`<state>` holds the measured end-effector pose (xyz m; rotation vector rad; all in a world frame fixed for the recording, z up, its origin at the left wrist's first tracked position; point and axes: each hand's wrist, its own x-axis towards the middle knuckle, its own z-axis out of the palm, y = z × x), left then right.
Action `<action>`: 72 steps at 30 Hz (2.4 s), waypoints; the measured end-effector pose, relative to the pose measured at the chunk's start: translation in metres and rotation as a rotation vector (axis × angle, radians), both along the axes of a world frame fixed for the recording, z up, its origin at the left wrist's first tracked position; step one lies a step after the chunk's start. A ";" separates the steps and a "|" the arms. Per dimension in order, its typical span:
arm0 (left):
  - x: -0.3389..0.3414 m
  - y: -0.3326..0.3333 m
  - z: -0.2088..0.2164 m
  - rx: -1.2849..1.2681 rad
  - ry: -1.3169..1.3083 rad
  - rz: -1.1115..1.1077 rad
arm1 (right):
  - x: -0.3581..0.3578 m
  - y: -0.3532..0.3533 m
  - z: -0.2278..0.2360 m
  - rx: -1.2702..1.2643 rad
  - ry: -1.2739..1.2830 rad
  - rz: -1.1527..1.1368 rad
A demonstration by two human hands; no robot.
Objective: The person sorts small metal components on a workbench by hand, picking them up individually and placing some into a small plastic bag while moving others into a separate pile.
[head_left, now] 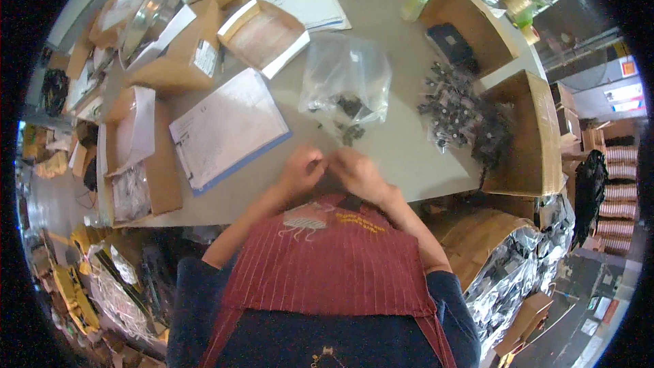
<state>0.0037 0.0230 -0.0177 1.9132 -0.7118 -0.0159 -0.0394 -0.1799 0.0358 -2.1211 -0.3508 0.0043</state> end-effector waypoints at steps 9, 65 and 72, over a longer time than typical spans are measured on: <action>0.048 -0.022 0.059 0.054 -0.063 -0.120 | 0.002 -0.021 0.026 0.200 0.250 -0.091; 0.116 -0.006 0.116 0.127 0.186 -0.157 | 0.034 -0.009 0.043 0.568 0.282 -0.324; 0.048 -0.004 0.091 0.345 0.295 -0.258 | 0.014 -0.015 0.023 0.371 0.475 -0.137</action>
